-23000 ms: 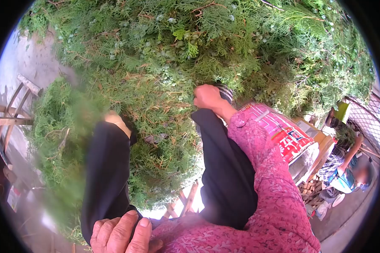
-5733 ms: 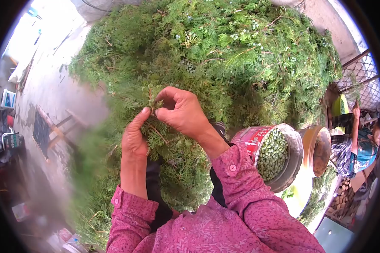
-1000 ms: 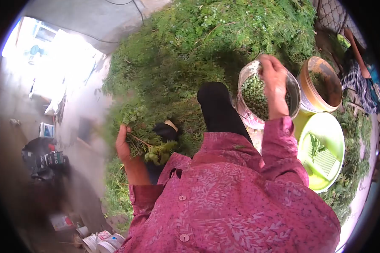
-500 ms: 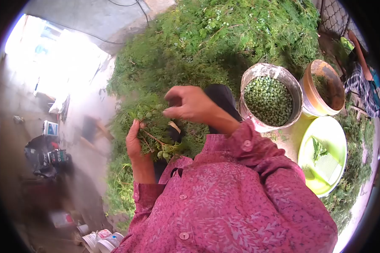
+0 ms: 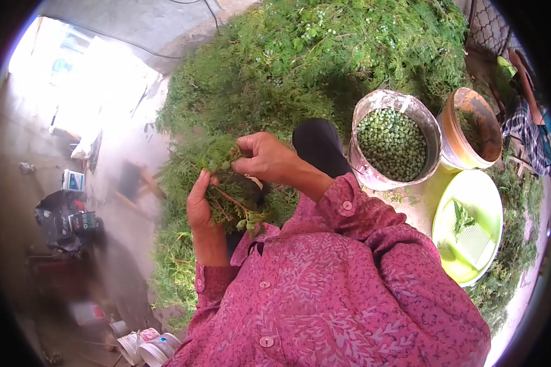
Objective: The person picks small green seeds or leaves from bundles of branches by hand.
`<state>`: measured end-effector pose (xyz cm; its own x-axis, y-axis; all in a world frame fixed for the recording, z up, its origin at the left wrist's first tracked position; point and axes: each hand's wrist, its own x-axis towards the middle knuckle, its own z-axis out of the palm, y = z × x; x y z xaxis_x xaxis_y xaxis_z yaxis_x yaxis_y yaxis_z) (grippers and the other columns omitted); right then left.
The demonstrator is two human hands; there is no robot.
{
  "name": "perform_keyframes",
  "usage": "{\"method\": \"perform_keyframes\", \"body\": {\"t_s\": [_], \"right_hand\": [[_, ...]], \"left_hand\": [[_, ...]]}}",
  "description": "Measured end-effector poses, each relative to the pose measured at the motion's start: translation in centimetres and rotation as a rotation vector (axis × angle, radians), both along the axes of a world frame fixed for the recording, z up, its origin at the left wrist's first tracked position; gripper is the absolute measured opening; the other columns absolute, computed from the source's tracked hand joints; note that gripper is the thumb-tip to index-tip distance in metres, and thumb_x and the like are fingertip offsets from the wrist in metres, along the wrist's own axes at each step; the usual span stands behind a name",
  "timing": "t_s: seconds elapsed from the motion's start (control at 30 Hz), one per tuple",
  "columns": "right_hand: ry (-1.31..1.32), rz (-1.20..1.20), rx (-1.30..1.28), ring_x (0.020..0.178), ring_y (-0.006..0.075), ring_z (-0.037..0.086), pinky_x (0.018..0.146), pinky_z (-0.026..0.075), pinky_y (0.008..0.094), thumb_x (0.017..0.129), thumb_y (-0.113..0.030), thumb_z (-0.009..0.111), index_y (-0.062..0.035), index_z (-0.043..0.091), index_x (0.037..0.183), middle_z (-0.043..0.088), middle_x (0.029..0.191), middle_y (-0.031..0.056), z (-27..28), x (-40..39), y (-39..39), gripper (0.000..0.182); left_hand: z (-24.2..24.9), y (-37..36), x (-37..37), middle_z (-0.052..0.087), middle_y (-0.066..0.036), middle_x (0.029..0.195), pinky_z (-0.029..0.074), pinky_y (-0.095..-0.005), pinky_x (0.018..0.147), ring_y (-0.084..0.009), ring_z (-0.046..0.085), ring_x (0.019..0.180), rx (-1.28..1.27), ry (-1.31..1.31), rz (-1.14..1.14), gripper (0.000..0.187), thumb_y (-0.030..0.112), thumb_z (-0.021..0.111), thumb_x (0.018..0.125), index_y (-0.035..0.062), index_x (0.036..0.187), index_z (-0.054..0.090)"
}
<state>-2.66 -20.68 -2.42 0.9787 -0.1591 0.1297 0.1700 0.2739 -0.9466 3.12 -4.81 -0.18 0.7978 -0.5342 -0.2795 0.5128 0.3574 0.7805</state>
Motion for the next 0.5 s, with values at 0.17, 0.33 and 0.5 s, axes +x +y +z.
{"method": "perform_keyframes", "body": {"t_s": [0.17, 0.33, 0.5], "right_hand": [[-0.047, -0.506, -1.089, 0.073, 0.0170, 0.060, 0.065, 0.047, 0.0287, 0.077, -0.009, 0.056, -0.0002, 0.060, 0.089, 0.062, 0.083, 0.0049, -0.7, -0.1, -0.2, 0.015], [0.301, -0.036, 0.430, 0.074, 0.0174, 0.062, 0.057, 0.050, 0.0280, 0.083, -0.014, 0.053, -0.0040, 0.054, 0.097, 0.058, 0.093, 0.0063, -1.6, -0.8, -4.6, 0.017], [0.127, 0.128, 0.226, 0.066, 0.0129, 0.060, 0.053, 0.047, 0.0230, 0.084, -0.017, 0.055, -0.0023, 0.054, 0.102, 0.060, 0.089, 0.0064, 0.6, -2.2, -3.1, 0.023]], "left_hand": [[-0.7, -0.2, 0.0, 0.056, -0.003, 0.075, 0.045, -0.0270, 0.068, -0.0143, 0.053, 0.071, 0.183, -0.157, 0.024, 0.013, 0.015, 0.055, 0.085, 0.0038, 0.080, 0.058], [1.4, -0.1, 0.1, 0.056, -0.004, 0.073, 0.046, -0.0276, 0.063, -0.0154, 0.054, 0.067, 0.130, -0.092, 0.109, 0.013, 0.015, 0.054, 0.086, 0.0044, 0.079, 0.055], [-0.2, -0.8, 0.7, 0.056, -0.004, 0.072, 0.047, -0.0283, 0.063, -0.0158, 0.055, 0.066, 0.151, -0.087, 0.134, 0.014, 0.016, 0.054, 0.086, 0.0043, 0.078, 0.055]]}}
